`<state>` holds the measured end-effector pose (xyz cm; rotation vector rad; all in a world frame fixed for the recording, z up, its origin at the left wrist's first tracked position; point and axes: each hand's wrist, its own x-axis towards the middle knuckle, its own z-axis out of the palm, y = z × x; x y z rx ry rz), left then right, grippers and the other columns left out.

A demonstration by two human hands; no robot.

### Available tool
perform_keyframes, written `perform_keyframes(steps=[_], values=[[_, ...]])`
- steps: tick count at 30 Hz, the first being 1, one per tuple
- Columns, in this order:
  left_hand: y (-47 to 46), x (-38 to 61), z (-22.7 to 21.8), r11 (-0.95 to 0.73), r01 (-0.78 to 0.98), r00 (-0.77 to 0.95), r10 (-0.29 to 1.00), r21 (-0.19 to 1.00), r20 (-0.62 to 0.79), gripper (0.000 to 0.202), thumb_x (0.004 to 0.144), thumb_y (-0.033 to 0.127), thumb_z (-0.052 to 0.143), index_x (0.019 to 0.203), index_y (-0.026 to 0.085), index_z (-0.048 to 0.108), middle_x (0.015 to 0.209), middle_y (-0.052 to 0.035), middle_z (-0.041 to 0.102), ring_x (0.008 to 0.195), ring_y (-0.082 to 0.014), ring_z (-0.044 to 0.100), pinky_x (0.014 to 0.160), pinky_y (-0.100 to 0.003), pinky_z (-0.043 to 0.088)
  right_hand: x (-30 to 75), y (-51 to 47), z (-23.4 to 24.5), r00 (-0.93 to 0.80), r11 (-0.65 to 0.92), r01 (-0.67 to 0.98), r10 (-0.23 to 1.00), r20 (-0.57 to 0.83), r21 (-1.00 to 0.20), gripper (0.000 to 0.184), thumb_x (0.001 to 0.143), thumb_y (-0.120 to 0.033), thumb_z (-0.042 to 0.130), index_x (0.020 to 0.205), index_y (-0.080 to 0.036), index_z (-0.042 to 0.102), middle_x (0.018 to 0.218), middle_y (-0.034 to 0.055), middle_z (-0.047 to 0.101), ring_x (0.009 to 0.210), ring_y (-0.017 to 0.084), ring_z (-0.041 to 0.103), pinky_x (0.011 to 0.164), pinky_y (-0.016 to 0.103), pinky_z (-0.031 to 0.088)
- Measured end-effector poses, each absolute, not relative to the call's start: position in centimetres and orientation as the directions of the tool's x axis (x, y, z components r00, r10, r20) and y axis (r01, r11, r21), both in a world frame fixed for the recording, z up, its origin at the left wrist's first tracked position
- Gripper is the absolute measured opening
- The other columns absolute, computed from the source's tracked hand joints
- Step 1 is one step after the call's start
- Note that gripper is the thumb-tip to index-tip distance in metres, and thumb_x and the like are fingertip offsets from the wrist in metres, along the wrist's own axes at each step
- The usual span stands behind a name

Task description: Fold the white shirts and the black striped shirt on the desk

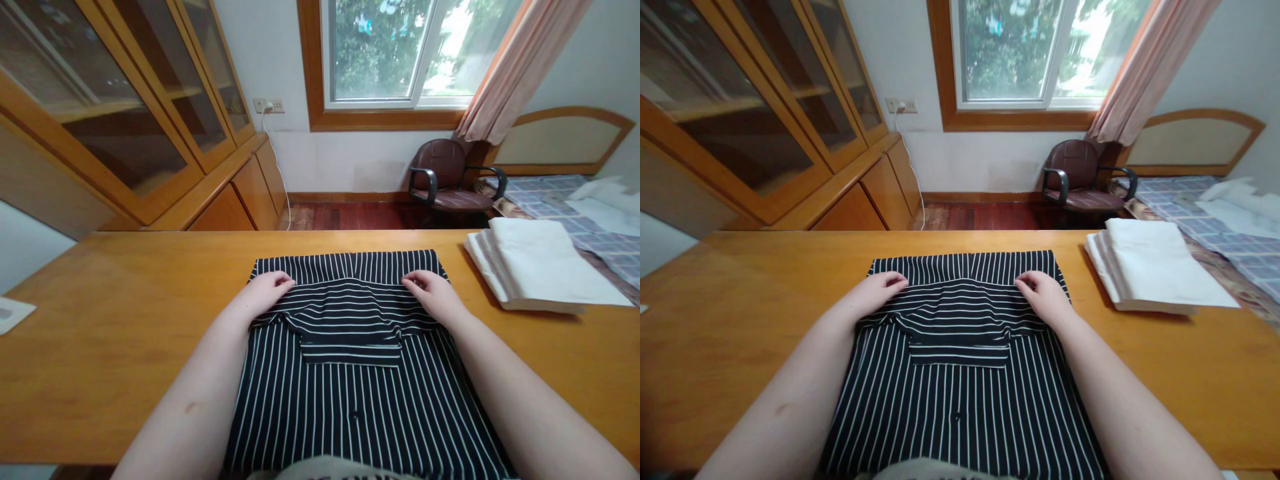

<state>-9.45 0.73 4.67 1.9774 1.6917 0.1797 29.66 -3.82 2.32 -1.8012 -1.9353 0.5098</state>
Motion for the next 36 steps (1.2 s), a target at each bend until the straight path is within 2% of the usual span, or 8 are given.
perform_keyframes(steps=[3,6,11,24,27,30,32,36], values=[[2.2,-12.4,3.2,0.245,0.964,-0.242,0.969,0.107,-0.039,0.050,0.082,0.049,0.040,0.109,0.012,0.063,0.111,-0.0212,0.062,0.100,-0.0338,0.059,0.083,-0.043,0.046,31.5,-2.8,1.5,0.247,-0.196,0.937,0.957,0.152,-0.290,0.042,0.085,-0.046,0.046,0.107,-0.015,0.063,0.106,0.0162,0.062,0.100,0.030,0.056,0.086,0.044,0.043],[3.2,-14.6,2.2,0.367,0.930,-0.364,0.922,-0.004,-0.132,0.058,0.083,0.051,0.037,0.106,0.005,0.064,0.108,-0.0271,0.062,0.100,-0.0378,0.059,0.079,-0.045,0.047,33.3,-2.1,0.9,0.429,-0.416,0.899,0.899,0.087,-0.134,0.053,0.084,-0.049,0.046,0.114,-0.008,0.059,0.111,0.0246,0.058,0.105,0.038,0.053,0.084,0.049,0.042],[4.0,-15.0,1.8,0.279,0.959,-0.258,0.931,0.051,-0.257,0.039,0.085,0.038,0.038,0.091,0.014,0.068,0.098,-0.0183,0.069,0.095,-0.0308,0.063,0.079,-0.037,0.048,34.7,-1.4,0.4,0.451,-0.463,0.871,0.886,-0.106,-0.168,0.047,0.089,-0.044,0.034,0.103,-0.010,0.064,0.098,0.0226,0.065,0.094,0.033,0.061,0.077,0.043,0.045],[4.6,-15.9,0.7,0.381,0.922,-0.359,0.908,0.066,-0.217,0.036,0.086,0.033,0.041,0.103,0.010,0.063,0.104,-0.0212,0.066,0.100,-0.0320,0.062,0.082,-0.040,0.048,35.8,-1.2,-0.1,0.490,-0.493,0.852,0.869,-0.063,-0.179,0.048,0.090,-0.046,0.035,0.098,-0.011,0.066,0.094,0.0209,0.067,0.092,0.032,0.063,0.077,0.042,0.046],[3.5,-14.0,1.6,0.346,0.935,-0.343,0.938,0.077,-0.056,0.047,0.085,0.040,0.043,0.117,0.009,0.055,0.113,-0.0218,0.062,0.105,-0.0332,0.059,0.085,-0.042,0.047,34.8,-1.7,0.4,0.401,-0.365,0.910,0.897,0.186,-0.198,0.049,0.088,-0.046,0.041,0.114,-0.009,0.058,0.108,0.0217,0.063,0.103,0.033,0.058,0.086,0.045,0.044],[2.1,-10.7,2.2,0.037,0.992,-0.047,0.996,0.121,0.082,0.053,0.087,0.045,0.039,0.130,0.013,0.046,0.132,-0.0164,0.051,0.122,-0.0302,0.048,0.099,-0.042,0.038,32.8,-2.5,0.4,0.027,0.039,0.980,0.944,0.328,-0.193,0.052,0.088,-0.047,0.043,0.127,-0.013,0.049,0.135,0.0177,0.048,0.124,0.030,0.044,0.102,0.044,0.036],[1.3,-8.5,1.8,-0.201,0.963,0.197,0.980,0.178,0.042,0.059,0.089,0.050,0.034,0.138,0.018,0.039,0.148,-0.0114,0.033,0.135,-0.0265,0.031,0.108,-0.040,0.028,31.4,-2.9,-0.2,-0.175,0.224,0.954,0.956,0.236,-0.201,0.056,0.089,-0.050,0.041,0.133,-0.016,0.045,0.145,0.0143,0.036,0.133,0.027,0.034,0.107,0.043,0.031],[1.0,-6.4,-0.1,-0.346,0.915,0.382,0.909,0.206,-0.167,0.076,0.086,0.061,0.034,0.147,0.019,0.020,0.155,-0.0101,0.009,0.142,-0.0276,0.006,0.113,-0.046,0.013,30.3,-2.8,-1.9,-0.208,0.207,0.967,0.978,0.005,-0.152,0.066,0.089,-0.056,0.037,0.143,-0.019,0.033,0.151,0.0135,0.024,0.139,0.030,0.020,0.110,0.052,0.022]])
